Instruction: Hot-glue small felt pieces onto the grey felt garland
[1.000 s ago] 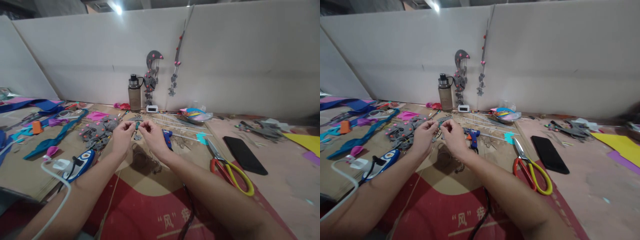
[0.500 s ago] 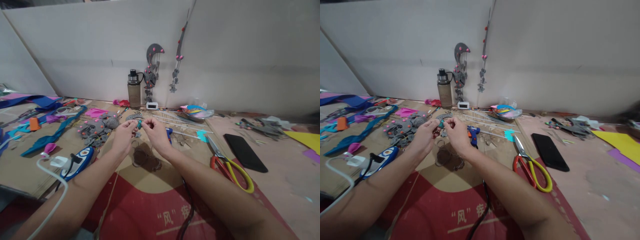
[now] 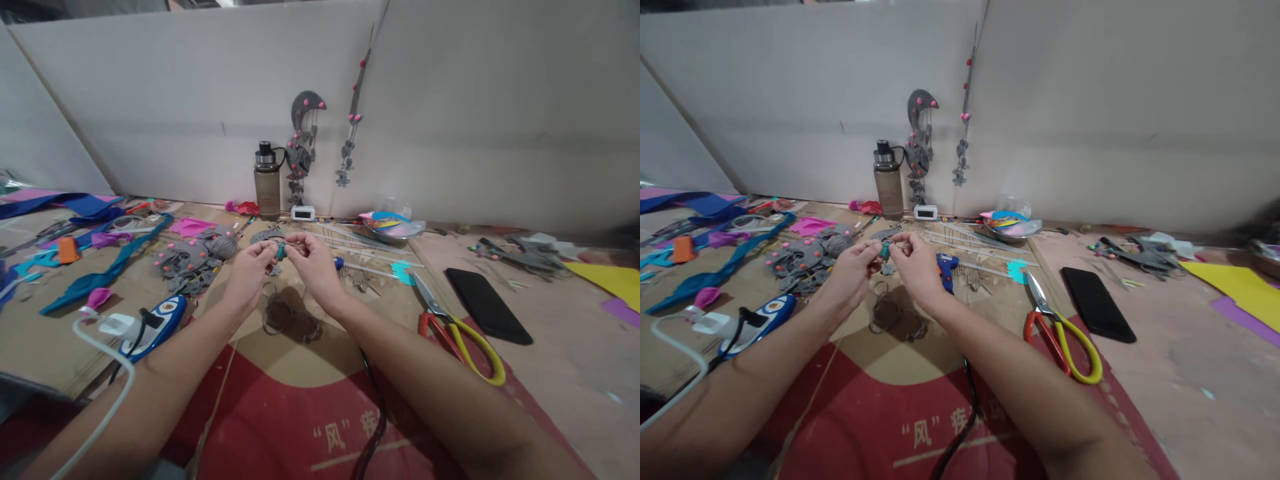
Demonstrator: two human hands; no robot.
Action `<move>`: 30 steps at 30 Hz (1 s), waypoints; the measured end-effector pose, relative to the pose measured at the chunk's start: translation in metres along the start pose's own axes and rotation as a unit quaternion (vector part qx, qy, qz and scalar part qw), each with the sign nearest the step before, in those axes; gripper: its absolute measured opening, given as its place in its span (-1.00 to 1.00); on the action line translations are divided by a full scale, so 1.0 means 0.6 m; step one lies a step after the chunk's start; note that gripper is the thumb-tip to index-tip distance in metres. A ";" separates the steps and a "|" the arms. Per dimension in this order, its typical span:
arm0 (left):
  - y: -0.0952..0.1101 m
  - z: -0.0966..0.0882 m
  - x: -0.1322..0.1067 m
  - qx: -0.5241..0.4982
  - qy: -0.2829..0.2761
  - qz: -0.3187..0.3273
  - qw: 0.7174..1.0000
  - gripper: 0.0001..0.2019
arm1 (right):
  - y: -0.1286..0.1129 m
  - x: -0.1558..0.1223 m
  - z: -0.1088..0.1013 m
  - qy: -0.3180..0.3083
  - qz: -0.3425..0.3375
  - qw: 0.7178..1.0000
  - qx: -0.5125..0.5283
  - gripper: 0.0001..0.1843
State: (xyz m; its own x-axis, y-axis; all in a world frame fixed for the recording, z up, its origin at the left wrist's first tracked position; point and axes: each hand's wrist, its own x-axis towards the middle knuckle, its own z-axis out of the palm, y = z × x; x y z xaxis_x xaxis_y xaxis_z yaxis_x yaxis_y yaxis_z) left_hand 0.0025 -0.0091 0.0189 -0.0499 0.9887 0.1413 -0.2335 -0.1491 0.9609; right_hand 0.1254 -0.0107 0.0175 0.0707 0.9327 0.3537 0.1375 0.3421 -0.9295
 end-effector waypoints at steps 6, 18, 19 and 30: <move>-0.006 -0.001 0.002 -0.031 -0.003 -0.036 0.999 -0.79 | 0.001 0.002 0.002 -0.018 0.077 0.994 0.080 -0.81; -0.010 -0.004 0.006 -0.078 -0.040 -0.125 0.988 -0.81 | 0.026 0.009 -0.002 -0.028 0.139 0.976 0.166 -0.83; -0.009 -0.004 0.006 -0.084 -0.041 -0.127 0.988 -0.82 | 0.027 0.009 -0.002 -0.028 0.136 0.976 0.167 -0.83; 0.002 -0.003 -0.003 -0.013 -0.070 -0.051 0.996 -0.78 | 0.023 0.003 -0.002 -0.040 0.114 0.983 0.140 -0.84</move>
State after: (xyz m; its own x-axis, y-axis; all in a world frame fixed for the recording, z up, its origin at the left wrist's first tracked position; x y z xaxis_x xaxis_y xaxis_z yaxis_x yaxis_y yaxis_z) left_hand 0.0008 -0.0111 0.0193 0.1115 0.9908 0.0767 -0.2560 -0.0460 0.9656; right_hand 0.1284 -0.0041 0.0054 -0.0114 0.9908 0.1345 -0.1509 0.1313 -0.9798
